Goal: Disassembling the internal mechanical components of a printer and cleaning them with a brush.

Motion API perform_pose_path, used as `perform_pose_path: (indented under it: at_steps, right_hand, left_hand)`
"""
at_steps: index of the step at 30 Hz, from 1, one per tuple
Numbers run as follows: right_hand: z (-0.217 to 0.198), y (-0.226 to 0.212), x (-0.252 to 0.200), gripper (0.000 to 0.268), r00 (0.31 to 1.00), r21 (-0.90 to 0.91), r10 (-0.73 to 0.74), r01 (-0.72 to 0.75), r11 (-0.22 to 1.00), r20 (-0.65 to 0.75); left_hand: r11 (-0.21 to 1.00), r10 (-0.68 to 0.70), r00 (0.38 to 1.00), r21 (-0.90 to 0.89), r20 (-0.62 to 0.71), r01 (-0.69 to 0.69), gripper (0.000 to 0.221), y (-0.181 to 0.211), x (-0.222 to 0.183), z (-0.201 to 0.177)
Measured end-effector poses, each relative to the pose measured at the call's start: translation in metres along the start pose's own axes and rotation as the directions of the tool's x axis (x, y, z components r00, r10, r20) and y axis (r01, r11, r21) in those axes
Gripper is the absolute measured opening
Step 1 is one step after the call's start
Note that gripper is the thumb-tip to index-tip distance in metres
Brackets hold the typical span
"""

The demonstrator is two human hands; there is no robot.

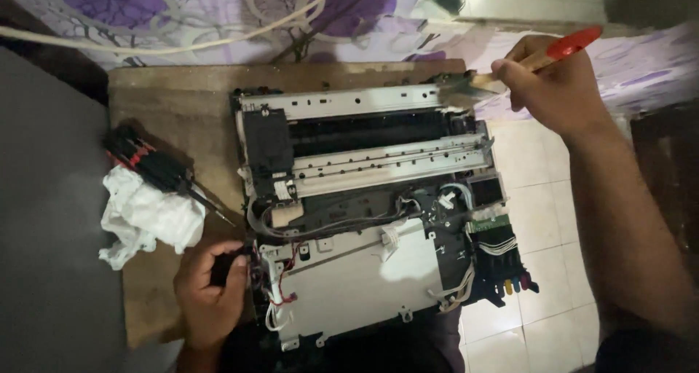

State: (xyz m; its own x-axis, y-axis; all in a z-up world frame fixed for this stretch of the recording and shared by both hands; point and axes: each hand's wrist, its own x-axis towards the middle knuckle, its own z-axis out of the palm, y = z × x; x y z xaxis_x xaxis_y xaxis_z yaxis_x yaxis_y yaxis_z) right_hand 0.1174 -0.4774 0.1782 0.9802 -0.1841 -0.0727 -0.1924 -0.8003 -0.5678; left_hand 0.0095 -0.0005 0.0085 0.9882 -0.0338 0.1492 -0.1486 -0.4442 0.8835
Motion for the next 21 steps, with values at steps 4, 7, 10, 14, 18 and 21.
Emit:
perform_pose_path:
  at_steps: [4, 7, 10, 14, 18, 21]
  right_hand:
    - [0.02, -0.04, 0.003, 0.013, 0.997, 0.055, -0.07, 0.068, 0.996, 0.034]
    - [0.055, -0.067, 0.01, 0.022, 0.963, 0.223, -0.245, 0.215, 0.951, 0.113]
    - [0.062, -0.066, 0.013, 0.026, 0.908, 0.308, -0.384, 0.322, 0.895, 0.167]
    - [0.018, -0.027, 0.008, 0.02, 0.996, 0.122, -0.012, 0.001, 0.993, 0.087]
    - [-0.024, 0.016, -0.005, 0.018, 0.976, 0.088, 0.21, -0.204, 0.975, -0.065]
    - [-0.024, 0.009, -0.012, 0.017, 0.98, 0.056, 0.134, -0.126, 0.99, -0.149]
  left_hand:
    - [0.998, -0.047, 0.999, 0.042, 0.013, 0.046, 0.013, -0.003, 0.0, 0.002]
    - [0.999, -0.031, 1.0, 0.018, 0.002, 0.031, 0.012, 0.0, -0.003, 0.003]
    - [0.999, -0.028, 1.0, -0.016, 0.003, 0.028, 0.012, 0.006, -0.002, 0.0]
    - [0.995, -0.058, 0.998, -0.078, -0.001, 0.057, 0.014, 0.011, 0.0, 0.0]
    - [0.998, -0.063, 0.998, -0.004, 0.012, 0.063, 0.012, 0.0, -0.002, 0.0]
    - [0.996, -0.006, 1.0, 0.091, 0.021, 0.004, 0.014, -0.004, -0.002, 0.002]
